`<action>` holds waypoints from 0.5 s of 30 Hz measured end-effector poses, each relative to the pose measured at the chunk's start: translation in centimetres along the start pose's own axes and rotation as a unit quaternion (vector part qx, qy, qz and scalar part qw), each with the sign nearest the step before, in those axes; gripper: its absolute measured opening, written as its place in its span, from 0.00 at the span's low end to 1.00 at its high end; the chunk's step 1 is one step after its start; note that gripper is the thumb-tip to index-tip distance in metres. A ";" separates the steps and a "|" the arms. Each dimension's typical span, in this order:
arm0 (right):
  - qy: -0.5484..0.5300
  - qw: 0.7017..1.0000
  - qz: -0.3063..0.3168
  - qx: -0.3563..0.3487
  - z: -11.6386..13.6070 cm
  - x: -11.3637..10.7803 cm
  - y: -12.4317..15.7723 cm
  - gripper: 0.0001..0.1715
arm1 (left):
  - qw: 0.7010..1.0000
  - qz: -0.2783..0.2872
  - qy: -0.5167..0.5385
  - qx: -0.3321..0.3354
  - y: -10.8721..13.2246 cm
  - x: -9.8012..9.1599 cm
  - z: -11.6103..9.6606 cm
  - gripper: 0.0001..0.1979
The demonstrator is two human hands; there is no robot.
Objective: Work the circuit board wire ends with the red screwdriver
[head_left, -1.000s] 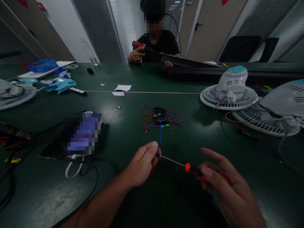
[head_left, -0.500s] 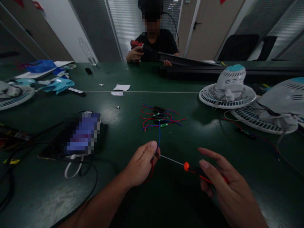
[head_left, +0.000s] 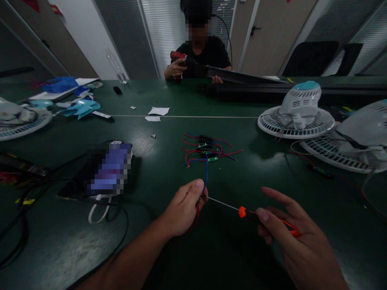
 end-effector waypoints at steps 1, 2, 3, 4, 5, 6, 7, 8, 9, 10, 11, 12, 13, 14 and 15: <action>-0.006 1.000 -0.001 0.003 -0.1 -0.1 0.0 0.30 | 1.000 0.000 0.000 0.000 0.0 0.0 0.0 0.20; -0.011 1.000 -0.003 0.004 -0.2 -0.1 0.0 0.31 | 1.000 0.000 0.000 0.000 0.0 0.0 0.0 0.20; -0.014 1.000 -0.002 0.007 -0.3 -0.1 0.0 0.31 | 1.000 0.000 0.001 0.002 0.0 0.0 -0.1 0.20; -0.016 1.000 -0.001 0.007 -0.2 0.0 0.0 0.31 | 1.000 0.000 0.000 0.003 0.0 0.0 -0.1 0.20; -0.017 1.000 -0.001 0.005 -0.1 0.0 0.0 0.31 | 1.000 -0.001 -0.002 0.003 0.1 0.0 -0.1 0.20; -0.018 1.000 0.000 0.001 0.1 0.1 0.0 0.31 | 1.000 0.000 -0.003 0.002 0.1 0.0 -0.1 0.20; -0.018 1.000 -0.001 -0.003 0.3 0.2 0.0 0.30 | 1.000 -0.001 -0.003 0.000 0.1 0.0 -0.1 0.20; -0.015 1.000 -0.002 -0.008 0.5 0.2 0.1 0.30 | 1.000 -0.002 -0.003 -0.002 0.1 0.0 -0.1 0.20; -0.010 1.000 -0.004 -0.011 0.8 0.2 0.1 0.30 | 1.000 -0.003 -0.003 -0.004 0.1 -0.1 0.0 0.20; -0.003 1.000 -0.009 -0.012 0.9 0.2 0.1 0.31 | 1.000 -0.003 -0.004 -0.004 0.1 -0.1 -0.1 0.20; 0.004 1.000 -0.013 -0.010 1.0 0.2 0.1 0.32 | 1.000 -0.002 -0.004 -0.003 0.1 -0.1 -0.2 0.20; 0.004 1.000 -0.016 -0.008 0.9 0.2 0.2 0.33 | 1.000 -0.002 -0.004 -0.002 0.1 -0.1 -0.2 0.20; -0.003 1.000 -0.017 -0.005 0.8 0.2 0.2 0.34 | 1.000 -0.001 -0.005 -0.001 0.1 -0.1 -0.3 0.20; -0.018 1.000 -0.016 0.001 0.6 0.2 0.1 0.34 | 1.000 -0.001 -0.007 0.000 0.1 0.0 -0.4 0.20; -0.034 0.999 -0.015 0.009 0.3 0.2 0.1 0.34 | 1.000 -0.001 -0.008 0.002 0.1 0.0 -0.5 0.20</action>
Point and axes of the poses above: each hand's wrist, its own y-axis away from the middle knuckle, its own x-axis out of the palm, z = x × y, the point moved 9 cm from there along -y, towards the middle knuckle, and after that the axes turned 9 degrees about -y, right-handed, at the moved point
